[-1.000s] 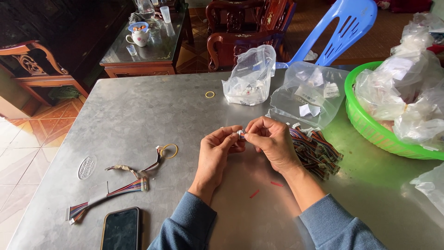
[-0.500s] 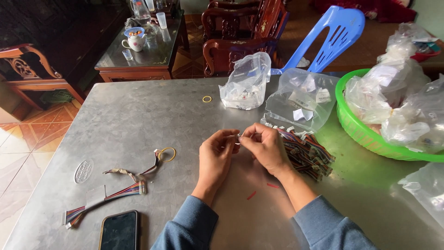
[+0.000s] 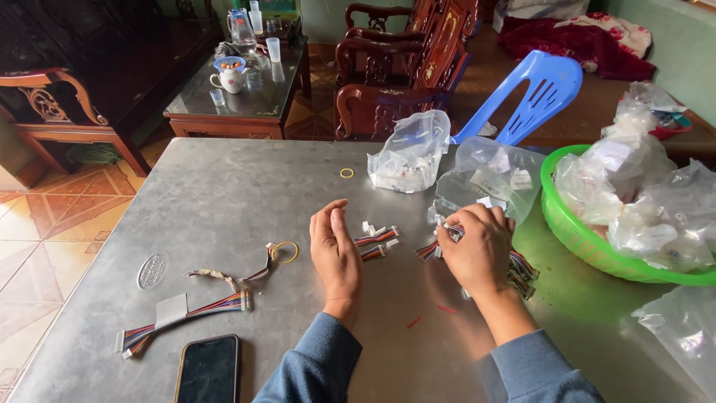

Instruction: Manually assembling electrical wire harnesses by inserting individual wires into plastic connector housings.

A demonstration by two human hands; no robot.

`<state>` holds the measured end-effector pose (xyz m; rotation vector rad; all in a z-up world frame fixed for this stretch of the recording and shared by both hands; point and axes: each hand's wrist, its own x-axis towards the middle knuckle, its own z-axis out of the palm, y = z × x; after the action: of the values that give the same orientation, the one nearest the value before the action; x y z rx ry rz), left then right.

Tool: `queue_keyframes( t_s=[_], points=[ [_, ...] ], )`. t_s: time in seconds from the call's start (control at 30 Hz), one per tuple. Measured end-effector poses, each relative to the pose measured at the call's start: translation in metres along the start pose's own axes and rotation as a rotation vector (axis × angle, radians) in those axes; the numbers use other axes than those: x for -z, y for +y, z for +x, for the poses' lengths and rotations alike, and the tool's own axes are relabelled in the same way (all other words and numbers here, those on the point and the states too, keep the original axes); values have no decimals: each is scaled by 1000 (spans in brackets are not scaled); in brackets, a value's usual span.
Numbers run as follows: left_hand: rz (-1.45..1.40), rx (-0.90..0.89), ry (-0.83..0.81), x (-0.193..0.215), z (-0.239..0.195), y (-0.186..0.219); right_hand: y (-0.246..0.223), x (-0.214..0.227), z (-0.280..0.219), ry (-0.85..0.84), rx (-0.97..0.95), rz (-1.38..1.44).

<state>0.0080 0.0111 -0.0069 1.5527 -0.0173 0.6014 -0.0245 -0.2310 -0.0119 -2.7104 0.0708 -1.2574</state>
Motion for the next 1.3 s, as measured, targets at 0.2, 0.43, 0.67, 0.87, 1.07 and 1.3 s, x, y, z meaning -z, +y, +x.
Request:
queue_keyframes(
  t_s=[0.2,0.43,0.67,0.87,1.07,1.3],
  points=[
    [-42,65,21,-3,0,-4,-41,-4,4,-41,178,254],
    [-48,120,-15,-4,1,-7,-49,-31,-1,-368,203,278],
    [-14,127,-35,-4,-1,-3,-47,-36,-4,-340,242,245],
    [-34,58,-37,-4,-3,6,-45,-41,-5,-233,262,242],
    [32,-68,-25,-5,-7,-6,-63,-11,-2,-67,80,426],
    [39,-204,-190,-11,-15,-2,-93,7,-3,12,-395,956]
  ],
)
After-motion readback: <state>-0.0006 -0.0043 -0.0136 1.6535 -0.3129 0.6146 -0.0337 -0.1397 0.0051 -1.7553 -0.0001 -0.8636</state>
